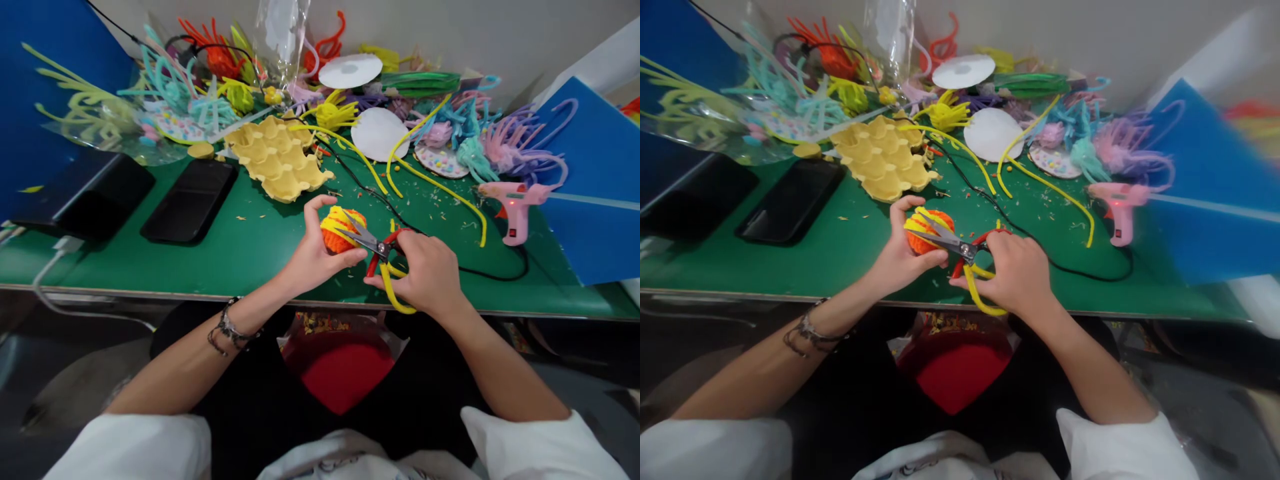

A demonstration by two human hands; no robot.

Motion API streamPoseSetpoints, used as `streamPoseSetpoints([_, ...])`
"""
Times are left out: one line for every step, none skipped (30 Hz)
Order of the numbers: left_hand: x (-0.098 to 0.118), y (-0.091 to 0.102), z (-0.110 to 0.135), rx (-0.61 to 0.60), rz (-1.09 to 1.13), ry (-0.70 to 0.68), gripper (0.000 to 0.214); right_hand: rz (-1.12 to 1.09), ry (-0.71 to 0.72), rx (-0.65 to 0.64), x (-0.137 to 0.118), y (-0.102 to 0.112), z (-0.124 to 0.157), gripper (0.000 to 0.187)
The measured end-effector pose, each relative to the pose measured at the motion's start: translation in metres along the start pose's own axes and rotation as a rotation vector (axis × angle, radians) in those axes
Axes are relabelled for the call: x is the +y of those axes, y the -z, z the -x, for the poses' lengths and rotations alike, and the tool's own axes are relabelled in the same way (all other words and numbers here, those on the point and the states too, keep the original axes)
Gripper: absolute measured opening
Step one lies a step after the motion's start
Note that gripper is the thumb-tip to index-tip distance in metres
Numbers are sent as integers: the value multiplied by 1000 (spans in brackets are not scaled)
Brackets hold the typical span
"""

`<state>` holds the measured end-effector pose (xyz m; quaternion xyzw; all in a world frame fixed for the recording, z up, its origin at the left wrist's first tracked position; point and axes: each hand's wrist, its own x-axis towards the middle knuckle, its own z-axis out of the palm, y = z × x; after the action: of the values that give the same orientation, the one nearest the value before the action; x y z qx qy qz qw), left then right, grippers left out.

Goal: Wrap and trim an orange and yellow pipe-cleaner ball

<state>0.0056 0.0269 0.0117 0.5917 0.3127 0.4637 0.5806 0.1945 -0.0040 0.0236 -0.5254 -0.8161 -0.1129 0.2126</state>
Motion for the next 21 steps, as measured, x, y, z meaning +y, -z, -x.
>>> streamPoseSetpoints([1,0,0,-19,-3,5,70,13,5,10,1,0,0,59])
streamPoseSetpoints([2,0,1,-36,-8,15,73,28,12,19,3,1,0,59])
streamPoseSetpoints([3,1,1,-50,-11,23,75,44,21,27,4,1,-1,59])
streamPoseSetpoints([4,1,1,-61,-15,29,75,62,32,32,6,2,-1,59])
streamPoseSetpoints([5,2,1,-67,-20,33,73,82,44,37,7,2,-2,59])
streamPoseSetpoints([6,2,0,-69,-26,35,71,105,55,42,8,3,-2,58])
streamPoseSetpoints([6,3,0,-68,-32,34,69,130,69,49,9,3,-2,57])
streamPoseSetpoints([7,3,0,-65,-36,31,67,155,83,58,10,4,-2,56])
streamPoseSetpoints([8,4,0,-63,-40,30,64,176,97,69,11,5,-2,55])
streamPoseSetpoints([9,4,0,-61,-43,30,62,192,109,80,12,5,-2,54])
streamPoseSetpoints([10,4,0,-60,-48,32,59,202,121,88,12,6,-2,53])
streamPoseSetpoints([11,4,0,-59,-55,35,57,208,131,95,12,6,-2,51])
streamPoseSetpoints([11,3,0,-58,-64,41,55,211,139,99,13,7,-2,51])
streamPoseSetpoints([11,3,0,-58,-71,50,55,213,146,100,13,7,-2,50])
streamPoseSetpoints([11,3,0,-58,-77,58,54,210,155,101,13,7,-2,49])
streamPoseSetpoints([11,3,1,-56,-80,64,54,205,163,103,14,7,-2,48])
streamPoseSetpoints([10,4,1,-53,-81,66,53,198,172,105,14,7,-2,47])
streamPoseSetpoints([10,4,1,-50,-83,67,52,191,183,112,15,7,-2,47])
streamPoseSetpoints([9,4,1,-49,-86,66,51,188,197,124,15,7,-2,46])
streamPoseSetpoints([9,3,2,-47,-89,64,50,188,212,142,16,7,-2,45])
streamPoseSetpoints([9,3,2,-46,-94,63,49,192,226,159,16,7,-2,45])
